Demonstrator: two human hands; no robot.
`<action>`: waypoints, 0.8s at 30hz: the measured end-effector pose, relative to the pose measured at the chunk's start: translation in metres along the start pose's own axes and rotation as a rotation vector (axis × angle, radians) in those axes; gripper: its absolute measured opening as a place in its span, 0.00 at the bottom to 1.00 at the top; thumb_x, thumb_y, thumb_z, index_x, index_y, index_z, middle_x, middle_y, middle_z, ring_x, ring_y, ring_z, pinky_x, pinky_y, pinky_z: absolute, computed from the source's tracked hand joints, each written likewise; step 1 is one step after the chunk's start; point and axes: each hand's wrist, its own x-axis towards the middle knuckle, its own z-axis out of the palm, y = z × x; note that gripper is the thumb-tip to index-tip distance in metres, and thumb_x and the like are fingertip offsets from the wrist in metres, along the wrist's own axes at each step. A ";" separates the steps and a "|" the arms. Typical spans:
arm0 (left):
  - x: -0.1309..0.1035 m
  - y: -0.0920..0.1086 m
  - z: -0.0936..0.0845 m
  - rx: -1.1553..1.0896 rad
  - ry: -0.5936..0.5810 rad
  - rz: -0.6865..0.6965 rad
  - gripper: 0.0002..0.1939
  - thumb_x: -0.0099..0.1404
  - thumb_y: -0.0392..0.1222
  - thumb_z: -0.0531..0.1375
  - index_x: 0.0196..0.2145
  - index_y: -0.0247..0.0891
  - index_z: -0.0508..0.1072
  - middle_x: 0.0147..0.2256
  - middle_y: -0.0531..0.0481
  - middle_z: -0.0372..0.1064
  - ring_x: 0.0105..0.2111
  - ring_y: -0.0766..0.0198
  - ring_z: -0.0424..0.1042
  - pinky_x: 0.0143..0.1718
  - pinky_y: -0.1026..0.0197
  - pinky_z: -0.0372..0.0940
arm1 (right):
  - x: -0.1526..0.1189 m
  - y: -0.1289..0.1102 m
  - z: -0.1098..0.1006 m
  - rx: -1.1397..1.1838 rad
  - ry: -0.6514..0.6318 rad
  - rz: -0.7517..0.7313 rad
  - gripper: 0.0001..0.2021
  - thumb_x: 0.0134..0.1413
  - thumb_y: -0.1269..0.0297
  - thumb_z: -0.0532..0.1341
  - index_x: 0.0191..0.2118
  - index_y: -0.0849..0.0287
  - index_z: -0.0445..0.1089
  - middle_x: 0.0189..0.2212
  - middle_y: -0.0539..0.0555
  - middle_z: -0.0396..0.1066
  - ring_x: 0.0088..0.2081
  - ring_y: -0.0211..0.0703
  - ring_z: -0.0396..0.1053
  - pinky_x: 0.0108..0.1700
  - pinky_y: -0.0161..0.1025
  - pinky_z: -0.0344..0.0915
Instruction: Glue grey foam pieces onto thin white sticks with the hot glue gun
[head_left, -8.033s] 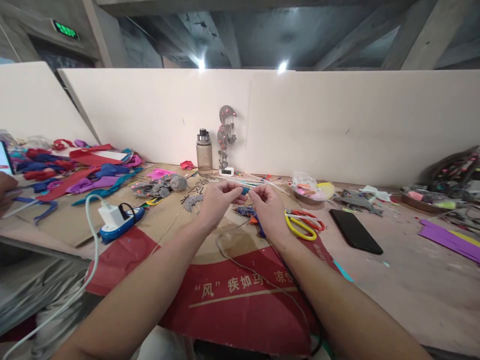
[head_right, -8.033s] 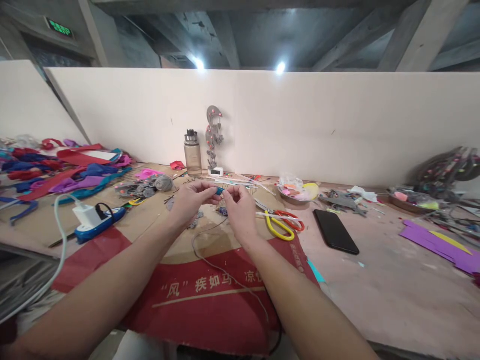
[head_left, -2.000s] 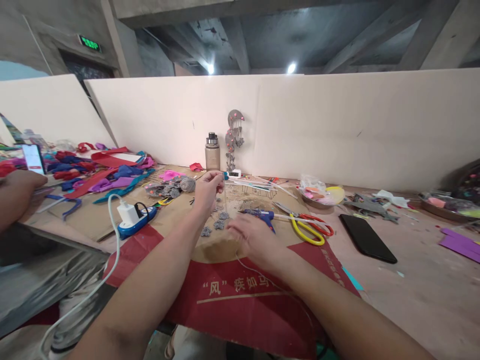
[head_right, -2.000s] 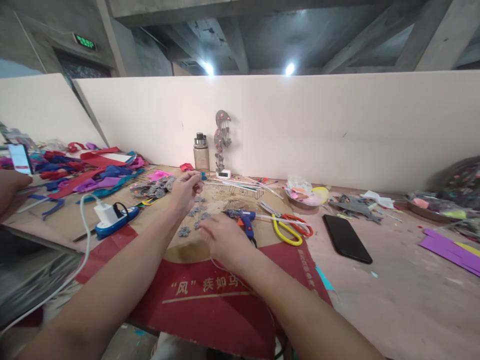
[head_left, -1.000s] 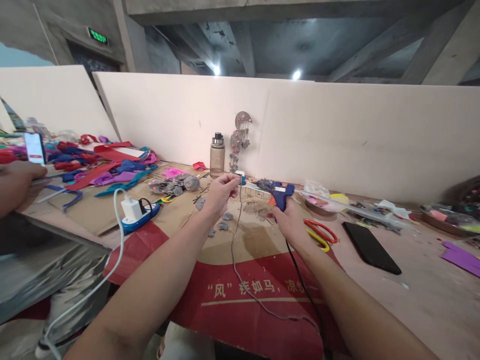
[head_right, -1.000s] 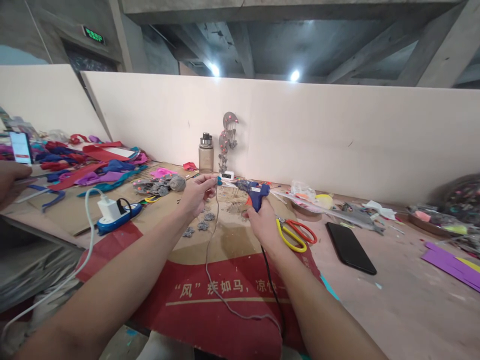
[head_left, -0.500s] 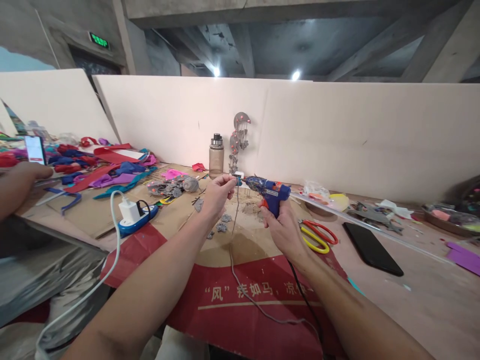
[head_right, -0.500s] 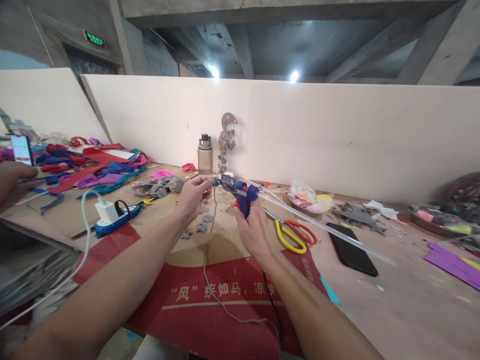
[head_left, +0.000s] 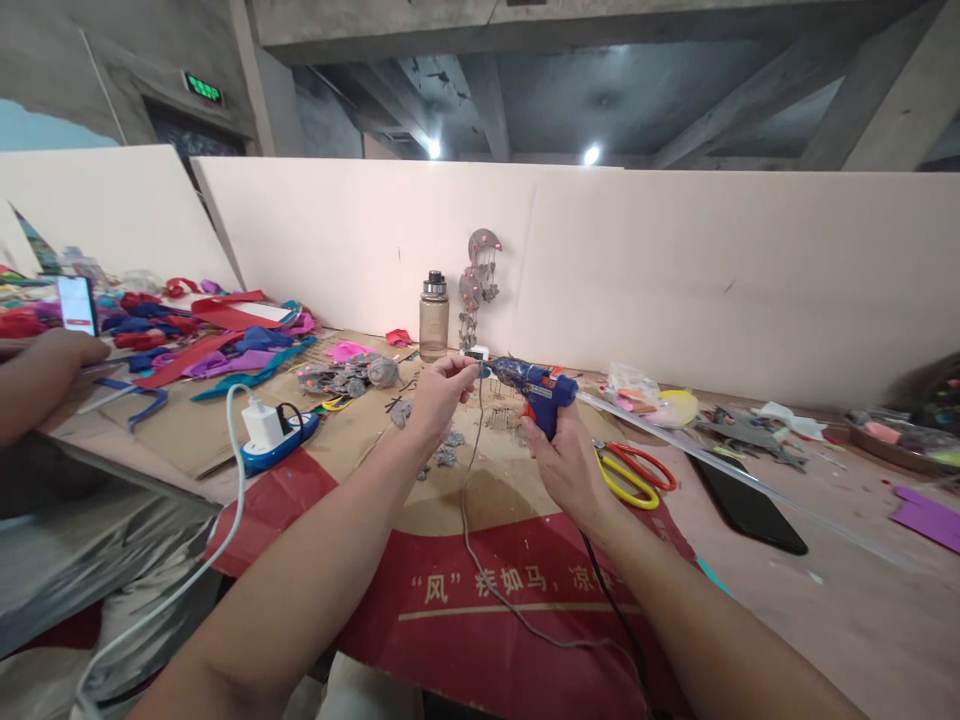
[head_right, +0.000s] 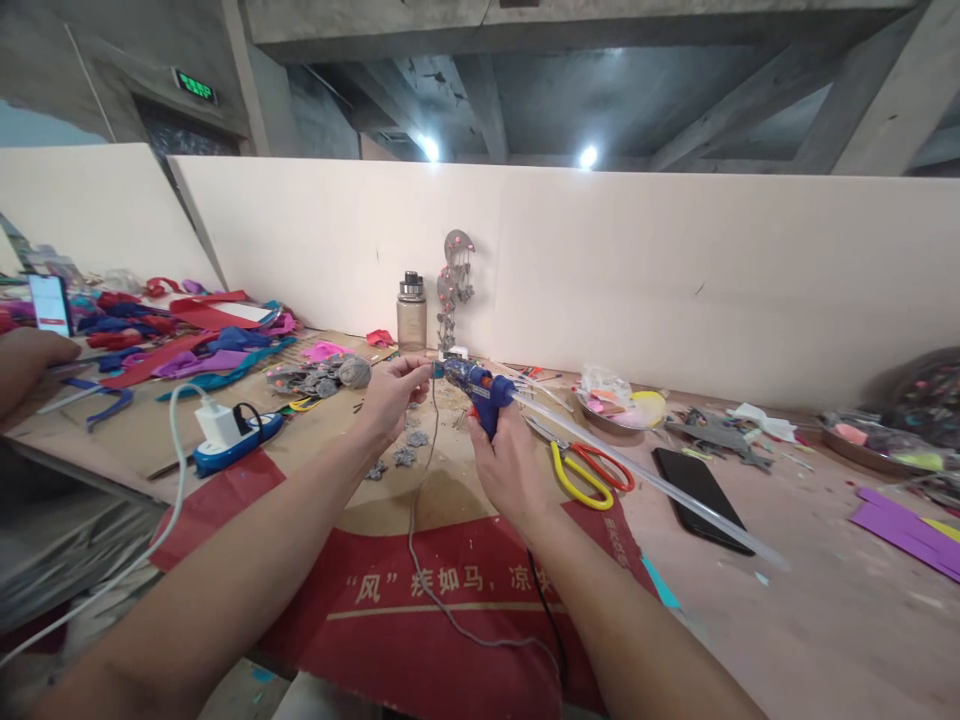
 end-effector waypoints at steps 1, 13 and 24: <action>0.000 0.000 0.000 0.002 0.001 0.002 0.12 0.50 0.45 0.66 0.28 0.35 0.72 0.20 0.55 0.62 0.19 0.74 0.56 0.21 0.67 0.50 | 0.000 0.000 0.000 0.002 -0.005 0.011 0.11 0.59 0.57 0.52 0.43 0.58 0.63 0.35 0.57 0.70 0.38 0.50 0.68 0.39 0.46 0.64; -0.001 0.002 0.001 0.007 0.029 0.019 0.10 0.50 0.43 0.66 0.26 0.35 0.72 0.21 0.55 0.63 0.19 0.73 0.56 0.20 0.67 0.50 | -0.001 -0.004 0.000 -0.014 0.024 0.028 0.14 0.59 0.57 0.52 0.47 0.59 0.63 0.42 0.61 0.70 0.41 0.52 0.68 0.46 0.51 0.63; -0.002 0.000 0.000 0.030 0.005 0.038 0.11 0.51 0.45 0.66 0.27 0.36 0.72 0.20 0.55 0.63 0.19 0.73 0.57 0.21 0.67 0.50 | -0.001 -0.007 0.001 -0.058 0.012 0.054 0.14 0.58 0.57 0.52 0.45 0.60 0.63 0.40 0.63 0.71 0.43 0.55 0.69 0.46 0.52 0.64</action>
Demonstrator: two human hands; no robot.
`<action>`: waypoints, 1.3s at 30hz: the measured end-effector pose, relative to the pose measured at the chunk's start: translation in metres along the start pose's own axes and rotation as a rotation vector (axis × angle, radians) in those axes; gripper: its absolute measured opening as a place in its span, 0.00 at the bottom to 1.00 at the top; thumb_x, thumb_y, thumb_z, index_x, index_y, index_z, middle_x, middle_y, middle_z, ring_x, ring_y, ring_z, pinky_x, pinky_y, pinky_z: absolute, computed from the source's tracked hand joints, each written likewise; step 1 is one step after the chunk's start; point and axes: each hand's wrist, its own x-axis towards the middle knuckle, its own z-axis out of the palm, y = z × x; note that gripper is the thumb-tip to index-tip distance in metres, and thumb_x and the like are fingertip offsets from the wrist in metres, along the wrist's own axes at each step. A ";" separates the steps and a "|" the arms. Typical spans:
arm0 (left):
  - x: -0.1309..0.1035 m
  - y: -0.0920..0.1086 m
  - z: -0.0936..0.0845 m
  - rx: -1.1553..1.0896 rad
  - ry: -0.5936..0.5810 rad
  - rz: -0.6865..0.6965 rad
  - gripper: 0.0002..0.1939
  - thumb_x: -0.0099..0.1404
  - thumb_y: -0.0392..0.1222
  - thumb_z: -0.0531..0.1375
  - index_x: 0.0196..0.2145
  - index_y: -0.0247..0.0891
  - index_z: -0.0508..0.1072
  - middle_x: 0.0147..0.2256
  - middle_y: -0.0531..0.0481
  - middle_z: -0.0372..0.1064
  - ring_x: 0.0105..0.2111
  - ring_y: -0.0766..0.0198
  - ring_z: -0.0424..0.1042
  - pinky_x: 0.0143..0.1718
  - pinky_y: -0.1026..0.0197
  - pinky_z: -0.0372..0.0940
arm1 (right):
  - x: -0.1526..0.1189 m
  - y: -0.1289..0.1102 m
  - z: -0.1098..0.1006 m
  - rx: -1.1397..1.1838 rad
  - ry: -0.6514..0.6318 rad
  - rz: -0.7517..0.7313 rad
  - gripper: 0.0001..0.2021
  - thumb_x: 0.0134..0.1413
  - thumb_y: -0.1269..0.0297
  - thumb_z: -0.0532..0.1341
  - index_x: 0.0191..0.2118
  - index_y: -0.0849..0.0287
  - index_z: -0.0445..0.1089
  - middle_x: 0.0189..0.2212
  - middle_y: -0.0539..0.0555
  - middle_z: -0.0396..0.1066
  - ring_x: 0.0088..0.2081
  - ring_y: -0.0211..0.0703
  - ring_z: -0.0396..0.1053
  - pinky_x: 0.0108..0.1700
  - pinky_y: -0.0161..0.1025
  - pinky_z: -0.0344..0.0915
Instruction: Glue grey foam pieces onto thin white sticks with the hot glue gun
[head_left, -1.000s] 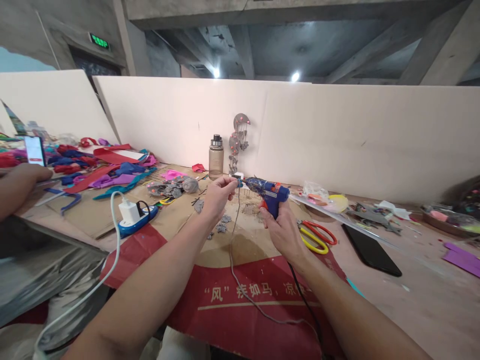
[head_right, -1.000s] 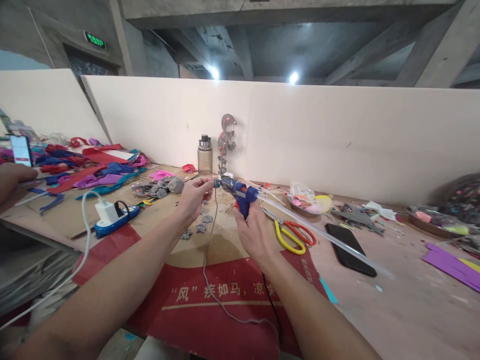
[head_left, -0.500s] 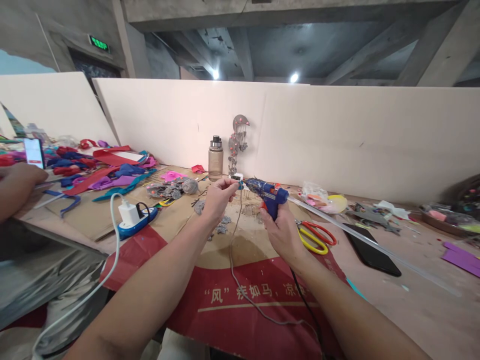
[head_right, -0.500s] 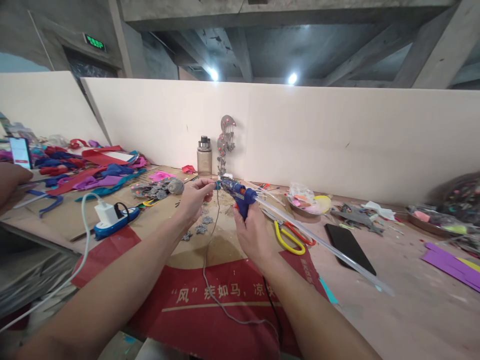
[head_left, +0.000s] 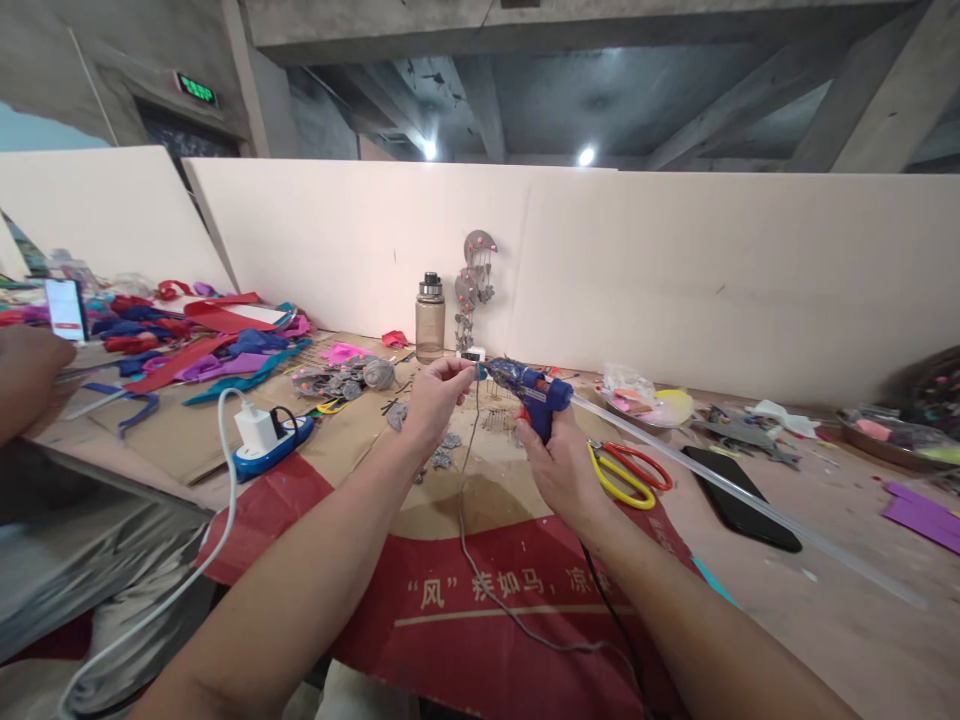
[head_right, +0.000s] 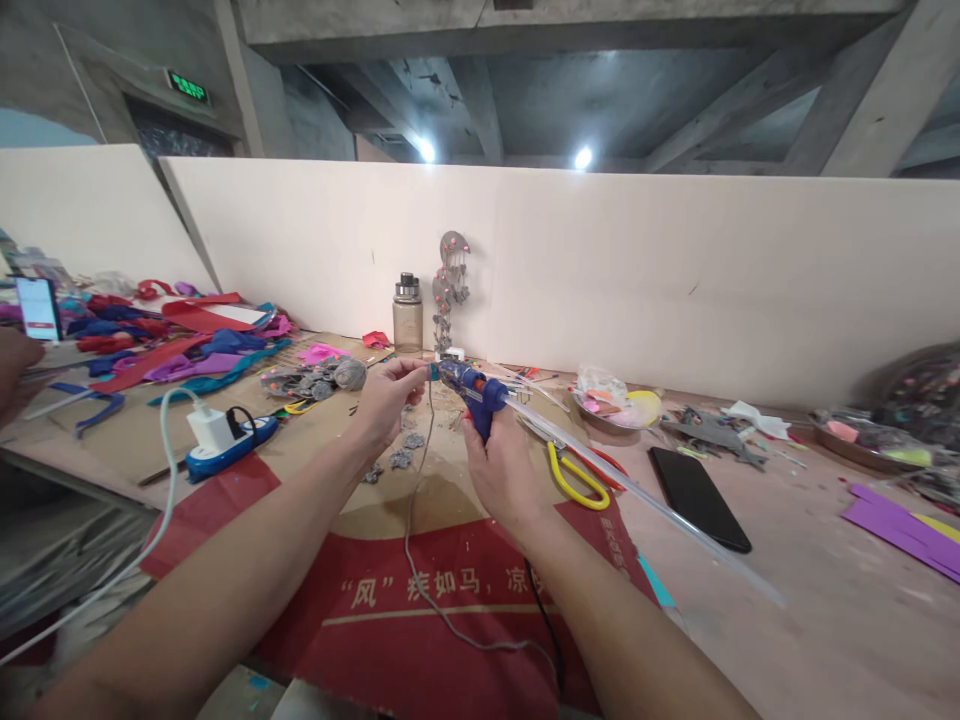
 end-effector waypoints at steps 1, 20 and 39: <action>0.000 0.000 0.000 -0.003 -0.002 0.004 0.10 0.51 0.45 0.66 0.27 0.36 0.72 0.21 0.55 0.63 0.19 0.73 0.57 0.21 0.67 0.50 | 0.000 0.000 0.000 -0.002 0.004 -0.004 0.14 0.58 0.57 0.52 0.45 0.59 0.63 0.41 0.63 0.71 0.43 0.55 0.69 0.46 0.52 0.64; -0.001 0.005 0.001 -0.044 0.018 -0.011 0.10 0.50 0.43 0.66 0.27 0.36 0.72 0.20 0.55 0.63 0.19 0.73 0.57 0.21 0.67 0.51 | -0.001 -0.003 -0.001 0.010 0.030 -0.030 0.14 0.58 0.59 0.53 0.47 0.59 0.64 0.40 0.61 0.72 0.41 0.53 0.69 0.45 0.50 0.64; -0.002 0.009 0.001 -0.081 0.025 -0.021 0.10 0.50 0.43 0.66 0.27 0.36 0.72 0.20 0.55 0.62 0.20 0.73 0.57 0.22 0.67 0.51 | -0.002 -0.001 -0.001 0.017 0.017 -0.024 0.14 0.58 0.58 0.53 0.46 0.59 0.64 0.38 0.61 0.72 0.39 0.53 0.69 0.44 0.51 0.65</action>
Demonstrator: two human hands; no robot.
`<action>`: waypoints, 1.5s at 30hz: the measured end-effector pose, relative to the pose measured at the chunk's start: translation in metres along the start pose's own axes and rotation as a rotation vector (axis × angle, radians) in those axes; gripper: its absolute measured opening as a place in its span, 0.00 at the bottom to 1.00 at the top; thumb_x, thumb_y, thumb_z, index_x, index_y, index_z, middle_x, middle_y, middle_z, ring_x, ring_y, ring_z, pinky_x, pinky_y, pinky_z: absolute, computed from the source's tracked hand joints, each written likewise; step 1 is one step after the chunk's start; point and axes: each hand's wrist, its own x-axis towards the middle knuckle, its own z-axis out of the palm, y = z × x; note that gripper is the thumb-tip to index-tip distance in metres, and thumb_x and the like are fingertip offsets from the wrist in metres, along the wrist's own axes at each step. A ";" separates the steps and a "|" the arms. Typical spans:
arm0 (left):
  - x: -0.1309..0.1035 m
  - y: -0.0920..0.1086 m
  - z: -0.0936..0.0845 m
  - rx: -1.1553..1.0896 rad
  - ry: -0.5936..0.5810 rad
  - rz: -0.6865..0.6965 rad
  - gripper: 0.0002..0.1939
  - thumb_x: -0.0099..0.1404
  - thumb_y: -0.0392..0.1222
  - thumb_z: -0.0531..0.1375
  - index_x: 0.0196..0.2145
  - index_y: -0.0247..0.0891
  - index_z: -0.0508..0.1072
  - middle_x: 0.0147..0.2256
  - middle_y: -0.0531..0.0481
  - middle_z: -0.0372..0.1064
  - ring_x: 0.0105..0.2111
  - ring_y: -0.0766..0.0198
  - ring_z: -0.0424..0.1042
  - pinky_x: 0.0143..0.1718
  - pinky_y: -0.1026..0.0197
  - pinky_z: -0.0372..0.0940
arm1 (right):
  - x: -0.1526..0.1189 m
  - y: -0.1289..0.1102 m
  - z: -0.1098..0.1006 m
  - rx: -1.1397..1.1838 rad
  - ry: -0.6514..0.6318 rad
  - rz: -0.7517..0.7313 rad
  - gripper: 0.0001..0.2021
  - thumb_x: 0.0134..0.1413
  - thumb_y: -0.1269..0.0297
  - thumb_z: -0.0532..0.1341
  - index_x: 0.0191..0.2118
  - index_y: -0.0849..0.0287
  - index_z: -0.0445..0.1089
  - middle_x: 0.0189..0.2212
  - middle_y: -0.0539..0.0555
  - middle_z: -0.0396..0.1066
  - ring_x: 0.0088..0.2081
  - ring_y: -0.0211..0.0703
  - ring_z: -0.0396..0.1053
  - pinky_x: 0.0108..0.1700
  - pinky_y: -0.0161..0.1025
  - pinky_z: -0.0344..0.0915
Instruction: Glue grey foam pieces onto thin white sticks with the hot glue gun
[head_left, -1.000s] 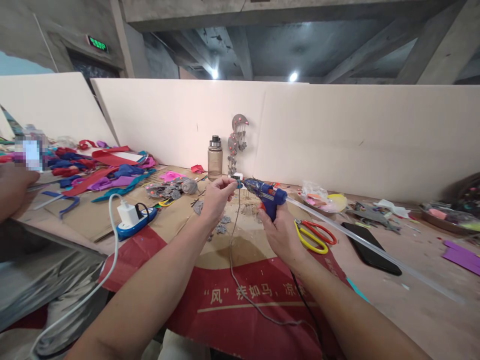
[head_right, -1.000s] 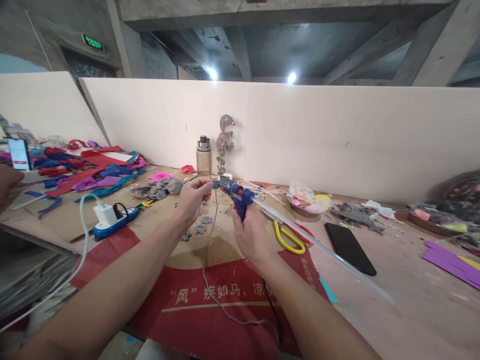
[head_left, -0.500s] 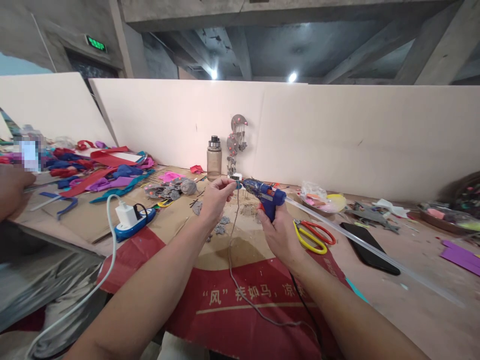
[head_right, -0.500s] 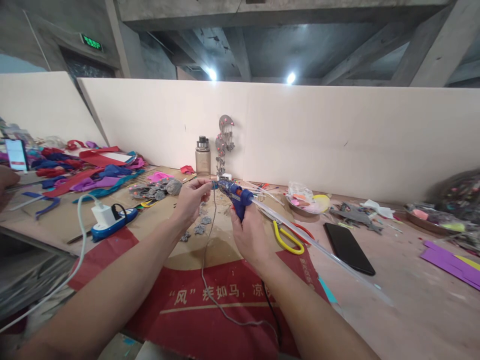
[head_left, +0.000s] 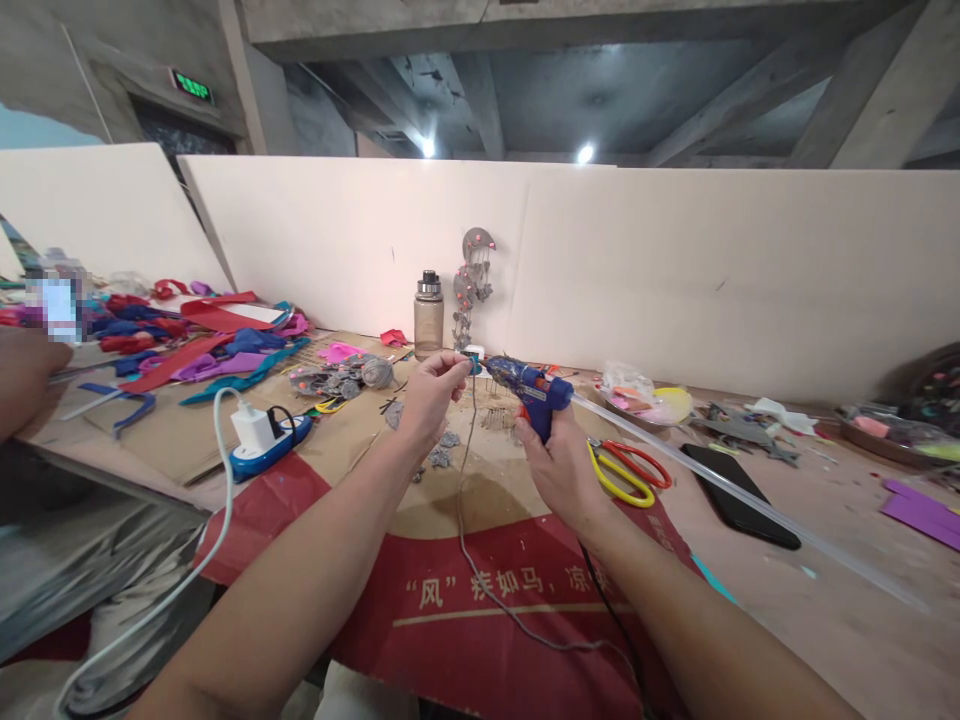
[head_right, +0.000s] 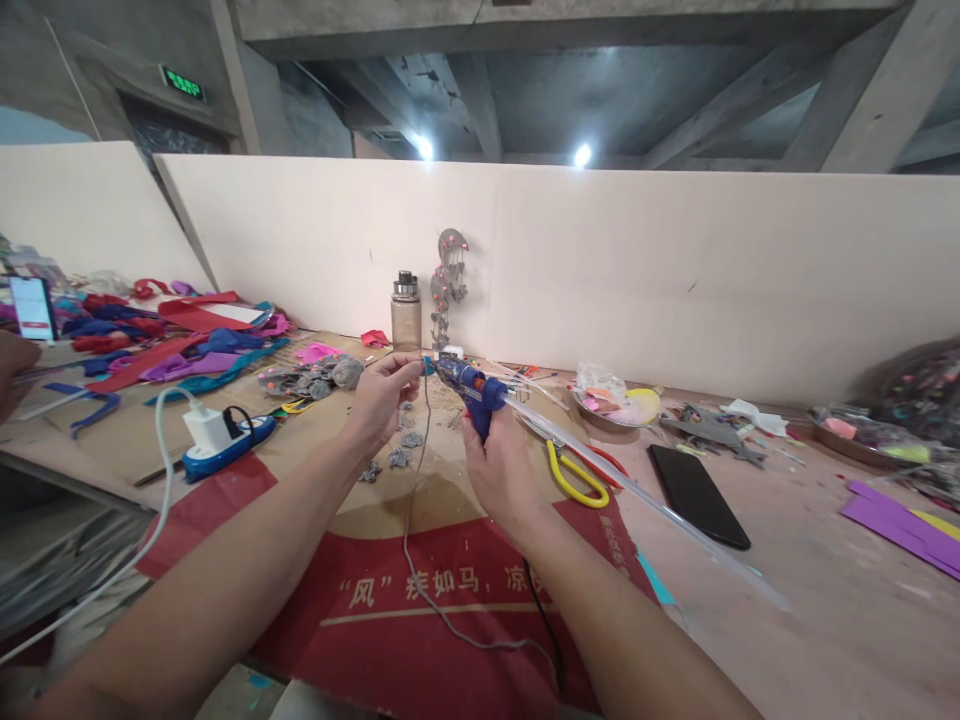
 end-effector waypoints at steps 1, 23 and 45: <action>0.000 0.000 0.000 0.008 -0.004 0.002 0.10 0.50 0.43 0.66 0.27 0.36 0.72 0.20 0.56 0.61 0.20 0.73 0.56 0.22 0.66 0.50 | 0.000 0.000 0.000 0.004 0.004 -0.008 0.13 0.58 0.59 0.53 0.46 0.58 0.64 0.38 0.60 0.72 0.40 0.52 0.69 0.44 0.50 0.65; 0.000 0.000 0.000 0.010 -0.007 0.017 0.10 0.50 0.44 0.66 0.27 0.36 0.72 0.20 0.56 0.62 0.20 0.73 0.56 0.21 0.66 0.51 | 0.001 -0.002 -0.001 0.034 0.018 -0.009 0.13 0.59 0.59 0.53 0.45 0.58 0.64 0.38 0.60 0.72 0.40 0.51 0.69 0.45 0.49 0.65; -0.003 -0.005 0.002 0.204 -0.082 0.083 0.09 0.53 0.43 0.64 0.28 0.35 0.72 0.21 0.56 0.62 0.19 0.73 0.56 0.21 0.67 0.52 | 0.019 0.048 0.010 0.514 -0.444 0.840 0.05 0.49 0.69 0.61 0.33 0.59 0.64 0.27 0.52 0.73 0.19 0.31 0.61 0.24 0.33 0.66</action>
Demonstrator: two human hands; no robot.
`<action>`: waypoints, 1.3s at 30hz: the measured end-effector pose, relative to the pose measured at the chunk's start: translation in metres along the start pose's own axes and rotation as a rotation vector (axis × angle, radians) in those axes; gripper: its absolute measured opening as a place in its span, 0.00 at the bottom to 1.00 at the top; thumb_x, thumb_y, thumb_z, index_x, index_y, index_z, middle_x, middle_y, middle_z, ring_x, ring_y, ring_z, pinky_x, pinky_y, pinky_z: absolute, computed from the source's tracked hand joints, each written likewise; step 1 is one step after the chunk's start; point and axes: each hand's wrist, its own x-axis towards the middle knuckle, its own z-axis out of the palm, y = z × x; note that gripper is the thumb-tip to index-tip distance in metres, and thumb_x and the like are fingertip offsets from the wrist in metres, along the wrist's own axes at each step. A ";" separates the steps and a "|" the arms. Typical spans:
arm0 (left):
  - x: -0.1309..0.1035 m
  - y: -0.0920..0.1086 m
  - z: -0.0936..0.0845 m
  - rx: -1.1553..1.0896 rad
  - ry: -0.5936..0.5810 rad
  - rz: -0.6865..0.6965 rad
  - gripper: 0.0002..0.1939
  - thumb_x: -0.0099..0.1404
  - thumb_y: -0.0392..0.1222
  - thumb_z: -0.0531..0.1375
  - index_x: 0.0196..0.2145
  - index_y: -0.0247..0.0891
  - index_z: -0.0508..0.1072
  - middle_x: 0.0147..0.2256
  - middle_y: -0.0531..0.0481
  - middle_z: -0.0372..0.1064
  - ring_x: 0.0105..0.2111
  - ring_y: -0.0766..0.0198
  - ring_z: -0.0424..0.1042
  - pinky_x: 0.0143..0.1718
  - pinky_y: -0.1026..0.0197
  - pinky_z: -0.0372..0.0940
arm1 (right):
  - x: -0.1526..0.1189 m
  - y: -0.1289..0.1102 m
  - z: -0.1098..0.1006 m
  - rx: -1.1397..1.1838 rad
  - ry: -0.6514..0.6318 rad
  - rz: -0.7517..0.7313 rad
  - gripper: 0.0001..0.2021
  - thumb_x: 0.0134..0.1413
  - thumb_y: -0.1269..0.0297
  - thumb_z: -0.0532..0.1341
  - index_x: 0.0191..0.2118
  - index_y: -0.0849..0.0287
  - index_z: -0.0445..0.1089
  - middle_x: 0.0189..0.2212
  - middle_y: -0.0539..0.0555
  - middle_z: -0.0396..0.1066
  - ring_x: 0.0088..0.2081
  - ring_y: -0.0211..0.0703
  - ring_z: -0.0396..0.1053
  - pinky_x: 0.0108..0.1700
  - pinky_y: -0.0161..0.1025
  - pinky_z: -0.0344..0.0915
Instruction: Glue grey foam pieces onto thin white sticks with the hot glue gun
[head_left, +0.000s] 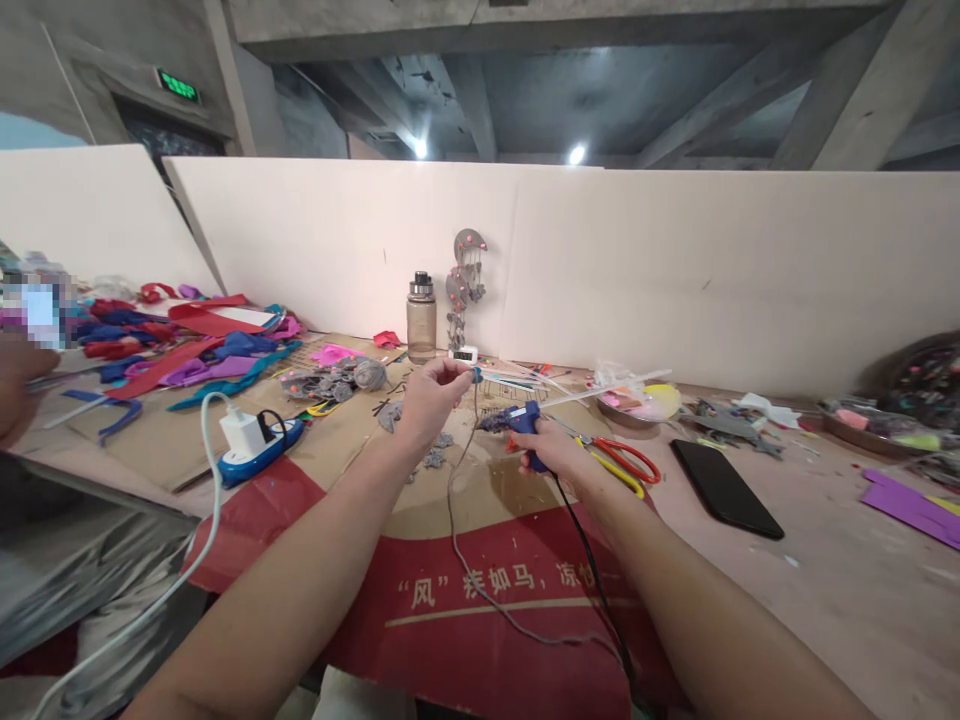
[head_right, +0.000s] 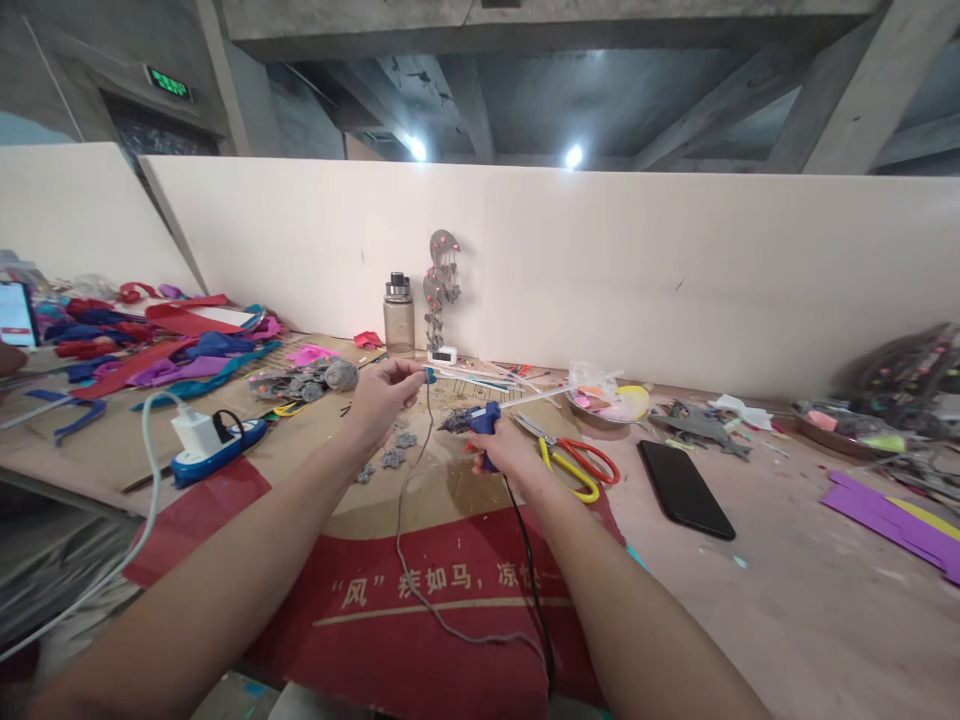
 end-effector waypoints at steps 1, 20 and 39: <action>-0.001 -0.001 0.000 0.082 0.002 0.044 0.08 0.54 0.43 0.64 0.28 0.35 0.72 0.22 0.55 0.64 0.20 0.72 0.58 0.22 0.67 0.53 | 0.001 0.001 0.000 -0.019 -0.034 0.046 0.05 0.50 0.67 0.61 0.33 0.59 0.65 0.28 0.53 0.73 0.20 0.32 0.62 0.25 0.33 0.66; -0.022 0.004 0.014 0.666 -0.085 0.533 0.05 0.58 0.34 0.58 0.32 0.38 0.74 0.27 0.52 0.71 0.27 0.69 0.67 0.31 0.66 0.62 | -0.023 -0.016 0.026 0.304 0.021 -0.372 0.17 0.44 0.58 0.63 0.39 0.53 0.57 0.29 0.45 0.66 0.26 0.35 0.66 0.30 0.35 0.63; -0.030 0.015 0.024 0.316 -0.148 0.049 0.08 0.57 0.42 0.61 0.30 0.35 0.75 0.23 0.51 0.73 0.23 0.65 0.73 0.26 0.66 0.67 | -0.028 -0.022 0.017 -0.130 0.305 -0.657 0.07 0.51 0.59 0.59 0.30 0.57 0.65 0.25 0.47 0.65 0.27 0.37 0.61 0.31 0.36 0.58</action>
